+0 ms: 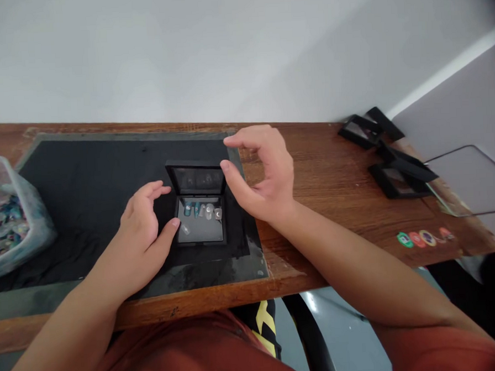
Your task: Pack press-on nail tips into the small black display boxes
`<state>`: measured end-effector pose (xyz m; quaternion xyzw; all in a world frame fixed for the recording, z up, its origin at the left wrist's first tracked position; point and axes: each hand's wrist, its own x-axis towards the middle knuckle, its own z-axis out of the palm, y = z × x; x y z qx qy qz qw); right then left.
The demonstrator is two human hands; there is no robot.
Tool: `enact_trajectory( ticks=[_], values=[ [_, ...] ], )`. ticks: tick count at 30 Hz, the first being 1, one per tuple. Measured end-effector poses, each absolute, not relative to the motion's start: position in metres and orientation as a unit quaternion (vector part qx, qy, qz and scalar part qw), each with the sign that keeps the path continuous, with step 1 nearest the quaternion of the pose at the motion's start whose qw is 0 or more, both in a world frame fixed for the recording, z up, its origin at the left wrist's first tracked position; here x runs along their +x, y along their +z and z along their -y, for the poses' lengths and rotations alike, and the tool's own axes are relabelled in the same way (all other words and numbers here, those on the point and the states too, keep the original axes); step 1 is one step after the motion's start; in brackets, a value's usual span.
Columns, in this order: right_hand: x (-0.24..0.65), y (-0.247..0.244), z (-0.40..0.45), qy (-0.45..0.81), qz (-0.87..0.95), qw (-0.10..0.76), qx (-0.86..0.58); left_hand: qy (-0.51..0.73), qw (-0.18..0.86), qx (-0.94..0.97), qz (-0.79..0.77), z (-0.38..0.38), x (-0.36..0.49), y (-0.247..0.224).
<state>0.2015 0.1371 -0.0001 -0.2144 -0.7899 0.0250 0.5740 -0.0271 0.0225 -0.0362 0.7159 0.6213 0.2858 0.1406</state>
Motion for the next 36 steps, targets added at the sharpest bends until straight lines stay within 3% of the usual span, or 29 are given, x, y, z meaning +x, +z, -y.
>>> enact_trajectory(
  ticks=[9,27,36],
  values=[
    [0.201,-0.010,-0.143,0.122,0.788,0.559,-0.227,0.264,0.152,0.700,-0.646,-0.022,-0.023,-0.032],
    [0.199,-0.009,-0.142,0.085,0.809,0.548,-0.194,0.284,0.142,0.728,-0.608,-0.023,-0.028,-0.029],
    [0.199,-0.009,-0.140,0.078,0.815,0.534,-0.211,0.219,0.126,0.732,-0.632,-0.021,-0.021,-0.021]
  ],
)
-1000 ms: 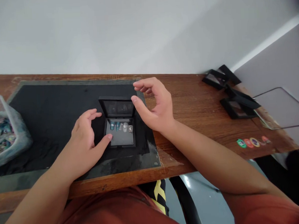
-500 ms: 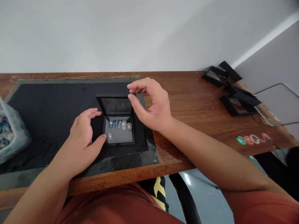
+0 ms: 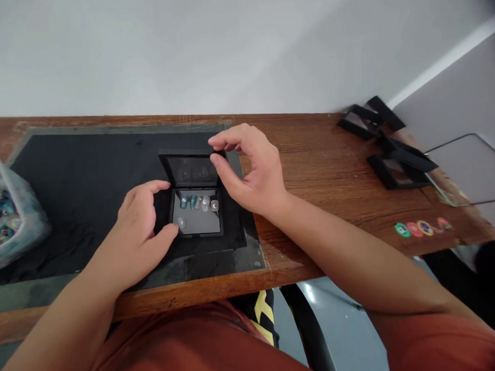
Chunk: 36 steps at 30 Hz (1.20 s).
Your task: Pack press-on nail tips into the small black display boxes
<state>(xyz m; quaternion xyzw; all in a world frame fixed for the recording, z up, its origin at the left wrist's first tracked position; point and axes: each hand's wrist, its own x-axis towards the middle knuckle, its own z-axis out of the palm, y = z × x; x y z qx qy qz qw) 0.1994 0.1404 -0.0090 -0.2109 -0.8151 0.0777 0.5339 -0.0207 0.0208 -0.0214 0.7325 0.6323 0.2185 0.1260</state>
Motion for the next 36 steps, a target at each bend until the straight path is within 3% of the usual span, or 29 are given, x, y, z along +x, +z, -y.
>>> enact_trajectory(
  ticks=[15,21,36],
  values=[
    [0.199,-0.012,-0.142,0.070,0.819,0.530,-0.207,0.288,0.172,0.721,-0.607,-0.028,-0.033,-0.046],
    [0.200,-0.013,-0.141,0.080,0.834,0.488,-0.246,0.274,0.162,0.714,-0.624,-0.028,-0.030,-0.043],
    [0.199,-0.013,-0.141,0.095,0.830,0.507,-0.211,0.260,0.149,0.736,-0.607,-0.031,-0.037,-0.045]
  ],
)
